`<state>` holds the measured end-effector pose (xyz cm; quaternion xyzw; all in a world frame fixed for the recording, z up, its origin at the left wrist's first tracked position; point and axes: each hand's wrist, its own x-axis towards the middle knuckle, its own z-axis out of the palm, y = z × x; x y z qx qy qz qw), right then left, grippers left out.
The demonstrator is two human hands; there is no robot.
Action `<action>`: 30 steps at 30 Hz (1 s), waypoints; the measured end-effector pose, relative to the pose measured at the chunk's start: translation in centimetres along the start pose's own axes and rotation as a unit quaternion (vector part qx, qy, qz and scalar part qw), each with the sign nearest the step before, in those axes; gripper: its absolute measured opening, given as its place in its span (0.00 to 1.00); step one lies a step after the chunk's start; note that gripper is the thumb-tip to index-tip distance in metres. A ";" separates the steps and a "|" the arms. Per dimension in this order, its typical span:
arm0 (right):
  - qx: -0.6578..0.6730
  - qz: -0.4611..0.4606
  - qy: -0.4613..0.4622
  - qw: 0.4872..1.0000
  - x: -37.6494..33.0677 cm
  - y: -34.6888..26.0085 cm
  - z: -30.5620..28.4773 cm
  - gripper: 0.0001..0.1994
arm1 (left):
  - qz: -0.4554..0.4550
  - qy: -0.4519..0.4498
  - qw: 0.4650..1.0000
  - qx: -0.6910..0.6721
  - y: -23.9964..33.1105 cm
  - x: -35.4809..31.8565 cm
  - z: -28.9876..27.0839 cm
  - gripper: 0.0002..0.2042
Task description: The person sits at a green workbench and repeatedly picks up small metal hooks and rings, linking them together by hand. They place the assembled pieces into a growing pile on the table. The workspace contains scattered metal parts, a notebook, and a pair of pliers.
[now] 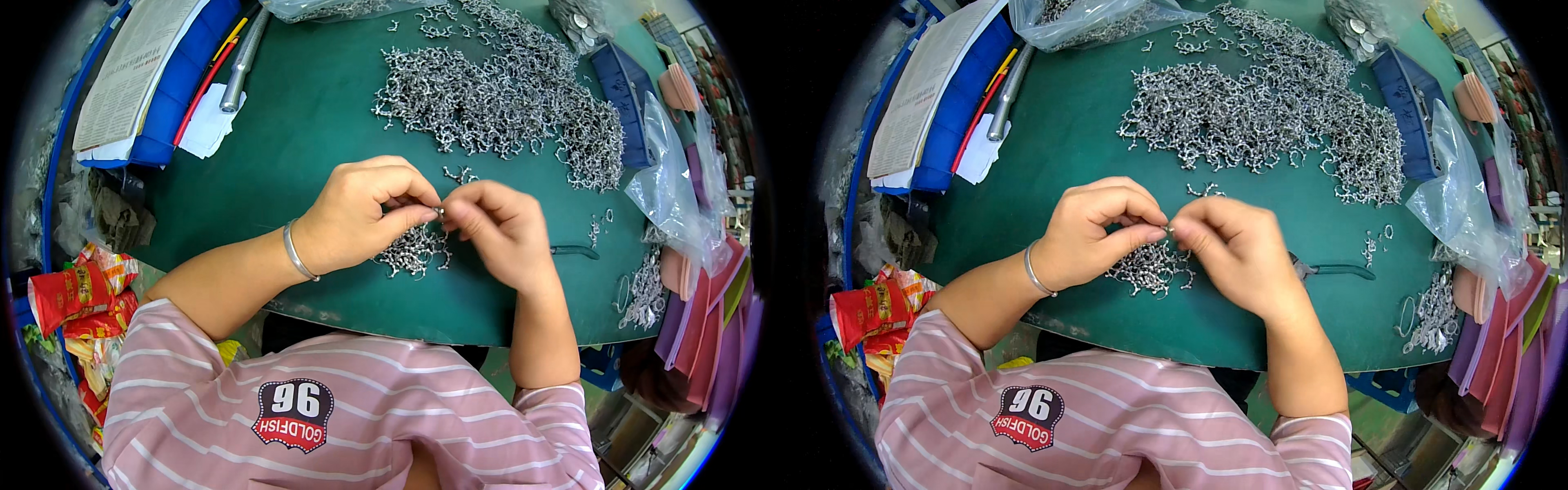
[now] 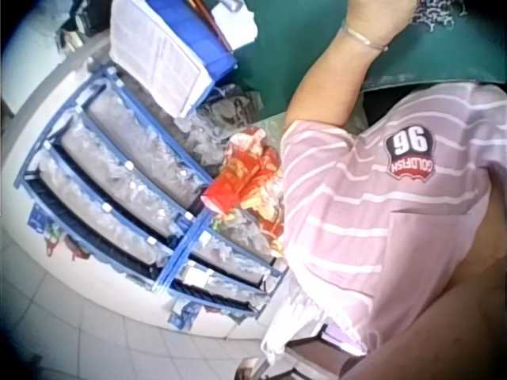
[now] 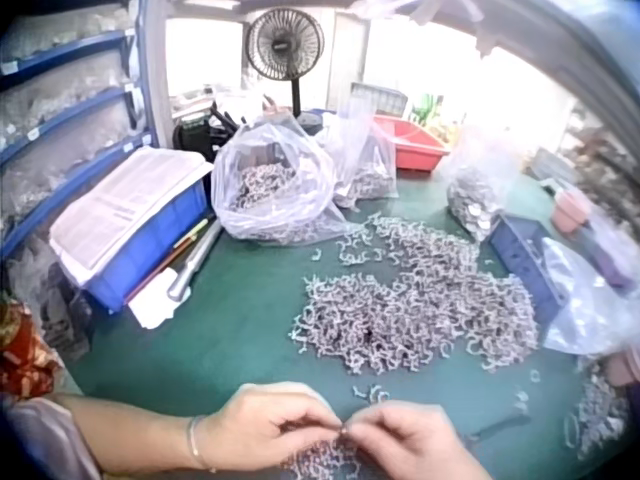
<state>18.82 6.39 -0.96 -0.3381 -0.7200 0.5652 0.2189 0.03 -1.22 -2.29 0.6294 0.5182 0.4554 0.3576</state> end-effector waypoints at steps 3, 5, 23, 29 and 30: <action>-0.212 -0.125 0.113 0.963 1.0 0.7 -1.2 0.05 | -0.046 0.040 0.998 -0.029 0.4 0.0 0.1 0.10; -0.284 -0.126 0.143 0.940 1.2 1.6 -1.3 0.07 | -0.073 0.032 0.996 -0.050 0.5 0.1 0.0 0.10; 0.175 0.035 0.017 0.984 0.5 0.8 -1.1 0.06 | -0.043 0.014 0.998 -0.043 0.4 0.1 -0.3 0.05; 0.216 0.068 -0.003 0.974 0.5 0.6 -1.1 0.06 | -0.044 0.014 0.997 -0.058 0.5 0.0 -0.2 0.05; 0.224 0.070 -0.004 0.972 0.5 0.5 -1.2 0.06 | -0.050 0.015 0.996 -0.074 0.4 0.0 -0.2 0.05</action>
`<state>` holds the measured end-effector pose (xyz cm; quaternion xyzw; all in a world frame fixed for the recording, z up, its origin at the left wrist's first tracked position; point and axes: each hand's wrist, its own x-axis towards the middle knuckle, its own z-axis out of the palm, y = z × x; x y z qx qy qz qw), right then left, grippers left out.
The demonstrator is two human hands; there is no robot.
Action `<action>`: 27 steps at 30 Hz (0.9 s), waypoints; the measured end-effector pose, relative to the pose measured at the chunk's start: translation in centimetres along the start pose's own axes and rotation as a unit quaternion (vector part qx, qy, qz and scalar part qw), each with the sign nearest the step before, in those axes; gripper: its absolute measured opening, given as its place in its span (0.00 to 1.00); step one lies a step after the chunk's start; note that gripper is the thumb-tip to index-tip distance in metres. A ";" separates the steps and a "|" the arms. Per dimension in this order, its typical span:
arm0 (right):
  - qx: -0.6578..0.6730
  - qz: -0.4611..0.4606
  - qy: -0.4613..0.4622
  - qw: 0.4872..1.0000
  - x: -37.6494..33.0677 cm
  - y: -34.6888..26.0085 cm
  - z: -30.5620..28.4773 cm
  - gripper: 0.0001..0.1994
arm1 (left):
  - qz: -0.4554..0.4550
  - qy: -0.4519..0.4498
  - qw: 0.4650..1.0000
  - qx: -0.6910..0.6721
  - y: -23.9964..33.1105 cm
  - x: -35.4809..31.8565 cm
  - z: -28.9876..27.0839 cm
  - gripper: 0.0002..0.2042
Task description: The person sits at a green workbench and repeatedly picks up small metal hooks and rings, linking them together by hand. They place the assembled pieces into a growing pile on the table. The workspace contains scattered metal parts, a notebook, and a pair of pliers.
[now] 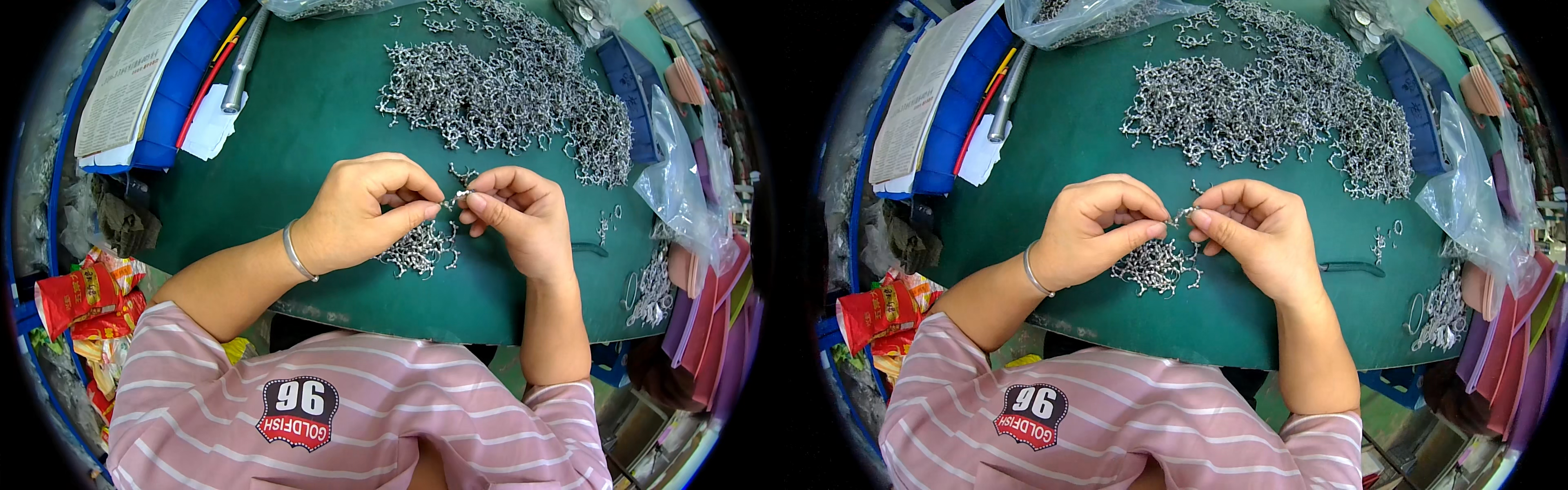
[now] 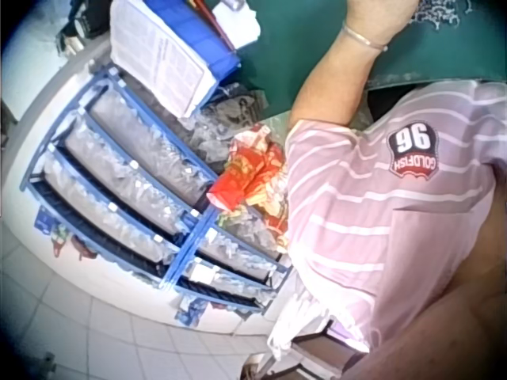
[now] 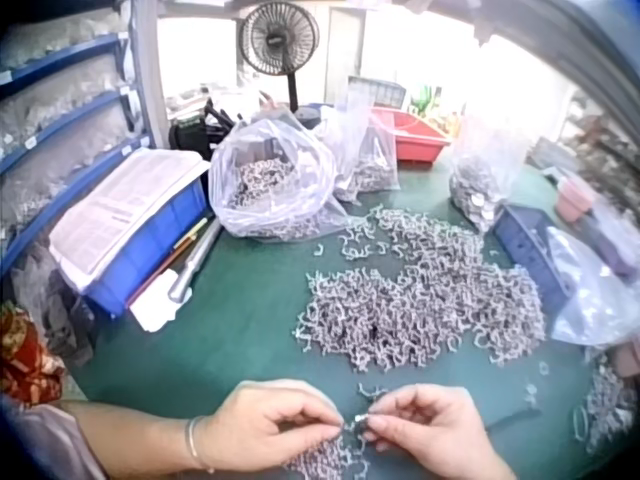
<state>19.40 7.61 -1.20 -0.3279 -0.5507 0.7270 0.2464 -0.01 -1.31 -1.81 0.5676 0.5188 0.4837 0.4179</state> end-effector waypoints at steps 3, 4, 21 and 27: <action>0.012 0.008 -0.002 1.000 0.0 -0.2 0.1 0.06 | -0.005 0.002 1.000 -0.030 -0.1 -0.1 0.1 0.04; 0.010 0.011 -0.002 1.000 -0.1 -0.3 0.1 0.05 | 0.002 0.003 1.000 -0.026 -0.1 0.0 0.0 0.05; -0.455 -0.210 0.108 0.859 0.9 0.6 -0.7 0.07 | 0.068 -0.051 0.972 0.221 0.7 2.4 0.1 0.07; -0.422 -0.157 0.107 0.886 0.7 0.5 -1.4 0.04 | 0.155 -0.110 0.931 0.312 -1.1 5.1 0.7 0.09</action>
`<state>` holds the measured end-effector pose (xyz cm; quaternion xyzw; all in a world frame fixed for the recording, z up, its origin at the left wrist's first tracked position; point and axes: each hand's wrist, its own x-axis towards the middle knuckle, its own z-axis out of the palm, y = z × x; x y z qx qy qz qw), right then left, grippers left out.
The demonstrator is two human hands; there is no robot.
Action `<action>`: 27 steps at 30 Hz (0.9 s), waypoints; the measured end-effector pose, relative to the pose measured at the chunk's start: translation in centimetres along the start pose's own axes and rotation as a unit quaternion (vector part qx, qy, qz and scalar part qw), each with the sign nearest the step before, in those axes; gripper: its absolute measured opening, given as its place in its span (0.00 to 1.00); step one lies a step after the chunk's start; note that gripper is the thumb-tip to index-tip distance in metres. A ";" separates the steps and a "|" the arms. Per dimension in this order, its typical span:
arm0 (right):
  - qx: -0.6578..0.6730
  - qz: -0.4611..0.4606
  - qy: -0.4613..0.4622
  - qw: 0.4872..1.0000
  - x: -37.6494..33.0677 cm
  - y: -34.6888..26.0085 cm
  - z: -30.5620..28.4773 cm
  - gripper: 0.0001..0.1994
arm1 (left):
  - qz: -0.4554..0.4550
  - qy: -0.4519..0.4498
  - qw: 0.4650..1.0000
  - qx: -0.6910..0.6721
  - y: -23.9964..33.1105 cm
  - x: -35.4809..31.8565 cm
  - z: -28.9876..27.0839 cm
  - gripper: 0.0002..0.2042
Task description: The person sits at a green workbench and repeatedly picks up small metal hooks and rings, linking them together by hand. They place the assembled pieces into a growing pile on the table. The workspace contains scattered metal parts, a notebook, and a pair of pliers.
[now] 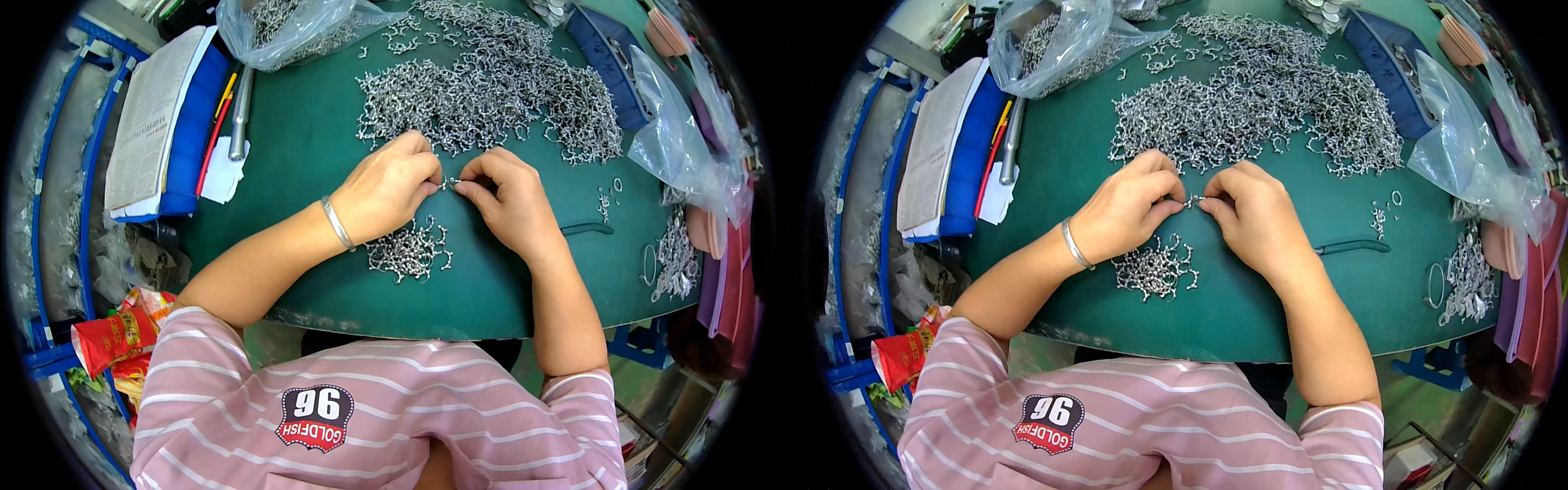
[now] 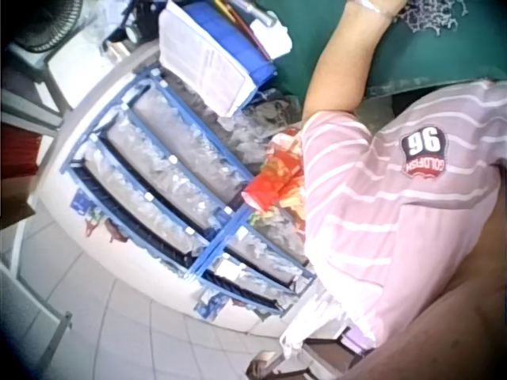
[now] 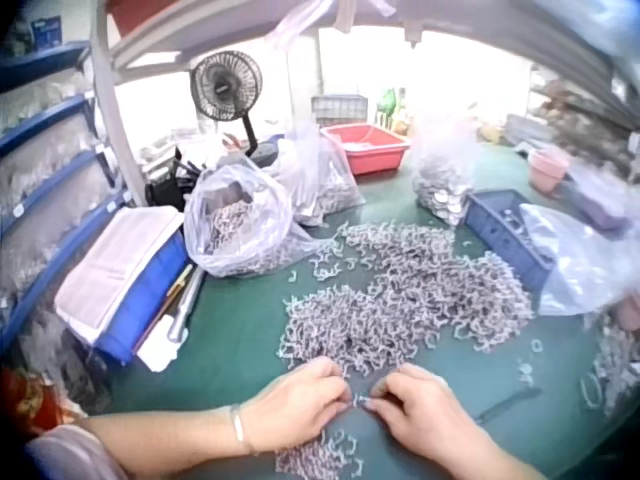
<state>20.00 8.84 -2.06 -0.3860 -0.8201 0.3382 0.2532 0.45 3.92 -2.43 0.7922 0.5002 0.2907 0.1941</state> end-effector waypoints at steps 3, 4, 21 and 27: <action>0.122 0.066 -0.008 0.990 0.2 0.3 -0.1 0.04 | -0.104 0.018 0.988 -0.114 0.8 -0.5 -0.4 0.05; 0.164 0.092 -0.024 0.982 0.3 0.3 -0.1 0.05 | -0.166 0.013 0.972 -0.167 1.1 -0.6 -0.6 0.05; 0.371 0.094 -0.100 0.918 -0.3 -0.2 0.1 0.06 | -0.262 -0.066 0.847 -0.457 1.4 -2.9 -3.0 0.05; 0.123 -0.111 -0.104 0.981 -0.1 -1.7 0.4 0.05 | -0.103 -0.011 0.981 -0.165 0.6 -3.0 -3.5 0.04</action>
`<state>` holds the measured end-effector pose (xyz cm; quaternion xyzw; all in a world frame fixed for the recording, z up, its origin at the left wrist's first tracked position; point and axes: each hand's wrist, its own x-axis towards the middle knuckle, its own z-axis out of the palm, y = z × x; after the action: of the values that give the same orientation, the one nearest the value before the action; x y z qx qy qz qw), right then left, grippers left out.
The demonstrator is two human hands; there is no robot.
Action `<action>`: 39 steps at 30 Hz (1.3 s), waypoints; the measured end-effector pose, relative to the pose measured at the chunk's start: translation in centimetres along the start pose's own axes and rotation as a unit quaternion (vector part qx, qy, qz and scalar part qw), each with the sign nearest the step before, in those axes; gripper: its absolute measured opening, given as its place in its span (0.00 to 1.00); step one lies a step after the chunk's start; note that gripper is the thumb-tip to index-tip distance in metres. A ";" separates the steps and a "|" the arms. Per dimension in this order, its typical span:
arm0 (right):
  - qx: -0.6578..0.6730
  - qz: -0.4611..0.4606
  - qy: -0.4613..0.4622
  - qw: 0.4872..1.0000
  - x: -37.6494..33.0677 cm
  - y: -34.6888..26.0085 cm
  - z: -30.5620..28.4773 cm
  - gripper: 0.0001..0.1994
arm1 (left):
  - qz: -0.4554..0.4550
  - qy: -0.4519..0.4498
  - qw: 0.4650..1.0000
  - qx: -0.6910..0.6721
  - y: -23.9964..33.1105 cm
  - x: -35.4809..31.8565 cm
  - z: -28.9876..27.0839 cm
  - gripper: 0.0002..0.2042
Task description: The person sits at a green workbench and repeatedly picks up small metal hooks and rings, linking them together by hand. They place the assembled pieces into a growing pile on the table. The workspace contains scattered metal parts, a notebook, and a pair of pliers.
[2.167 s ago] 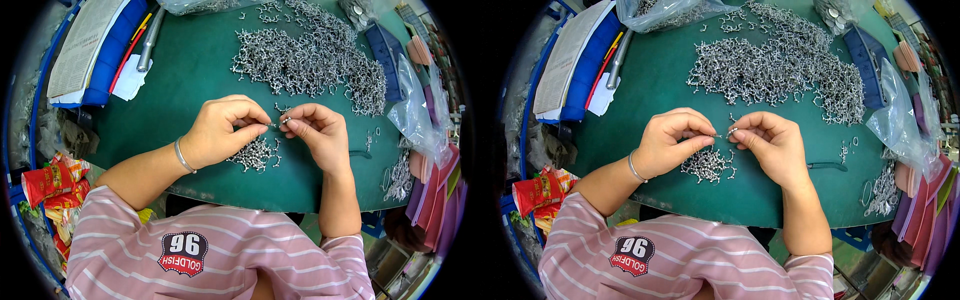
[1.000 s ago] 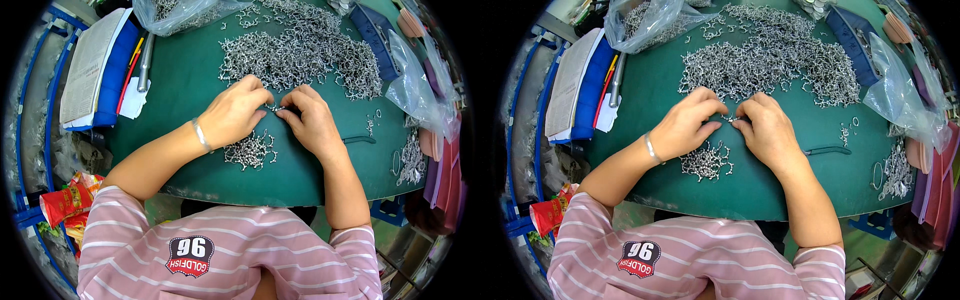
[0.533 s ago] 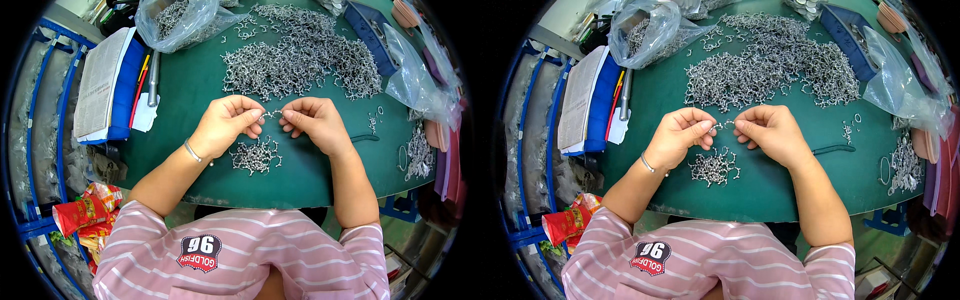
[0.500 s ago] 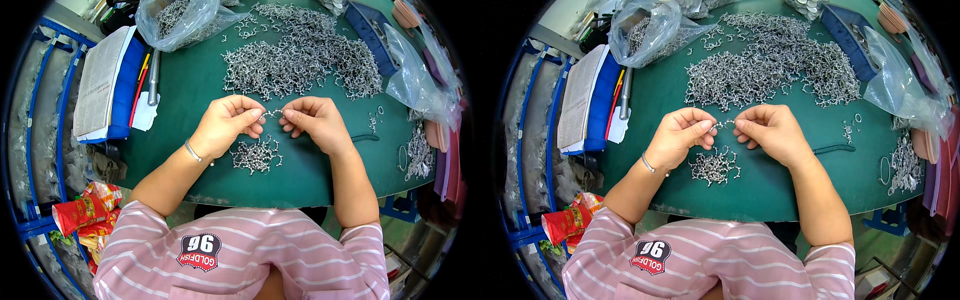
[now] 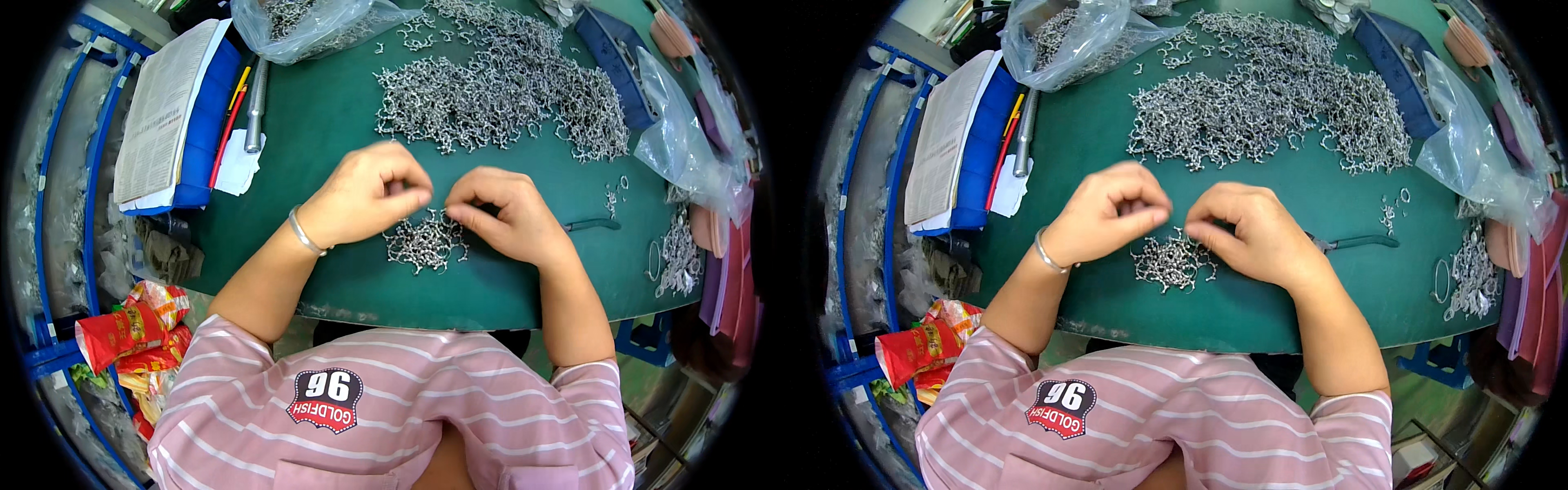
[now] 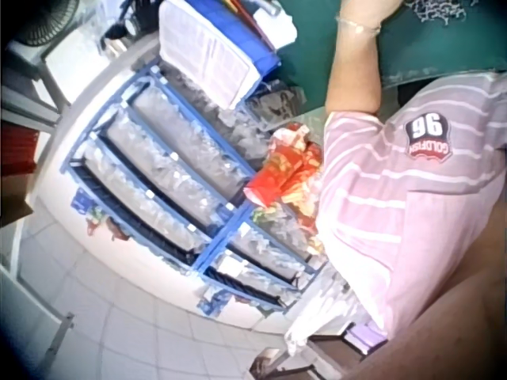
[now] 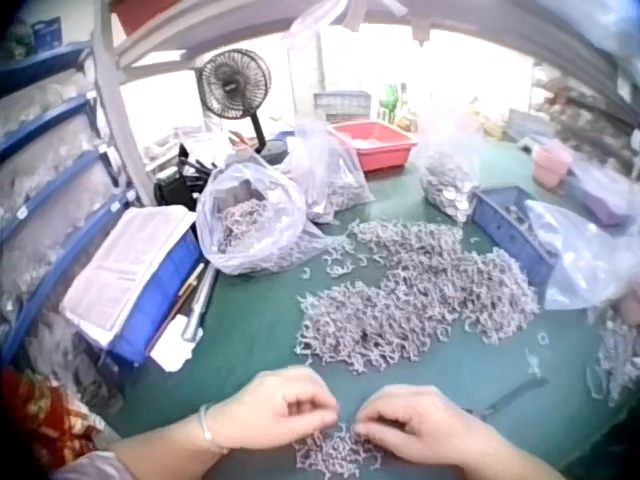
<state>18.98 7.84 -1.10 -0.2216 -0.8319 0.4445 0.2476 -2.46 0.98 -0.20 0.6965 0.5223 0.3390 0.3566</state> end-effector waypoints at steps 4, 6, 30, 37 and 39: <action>-0.168 -0.056 0.126 0.976 1.7 0.5 1.3 0.07 | 0.049 0.203 0.944 0.253 -2.7 1.2 0.5 0.11; -0.233 -0.092 0.139 0.958 2.6 1.0 1.8 0.10 | 0.045 0.179 0.959 0.215 -2.6 1.3 0.7 0.11; 0.024 0.160 0.121 0.979 1.0 1.6 0.5 0.04 | 0.031 0.164 0.976 0.138 -3.1 1.3 2.5 0.12; 0.221 0.156 0.075 0.960 0.9 0.1 1.3 0.04 | 0.031 0.149 0.982 -0.109 -0.7 0.5 3.2 0.13; 0.234 0.153 0.074 0.957 0.9 -0.3 1.3 0.04 | 0.007 0.128 0.983 -0.131 -0.5 0.4 3.1 0.11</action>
<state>17.48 7.44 -1.28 -0.3151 -0.6399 0.6414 0.2825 0.00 0.99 -2.17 0.5981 0.5100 0.4933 0.3725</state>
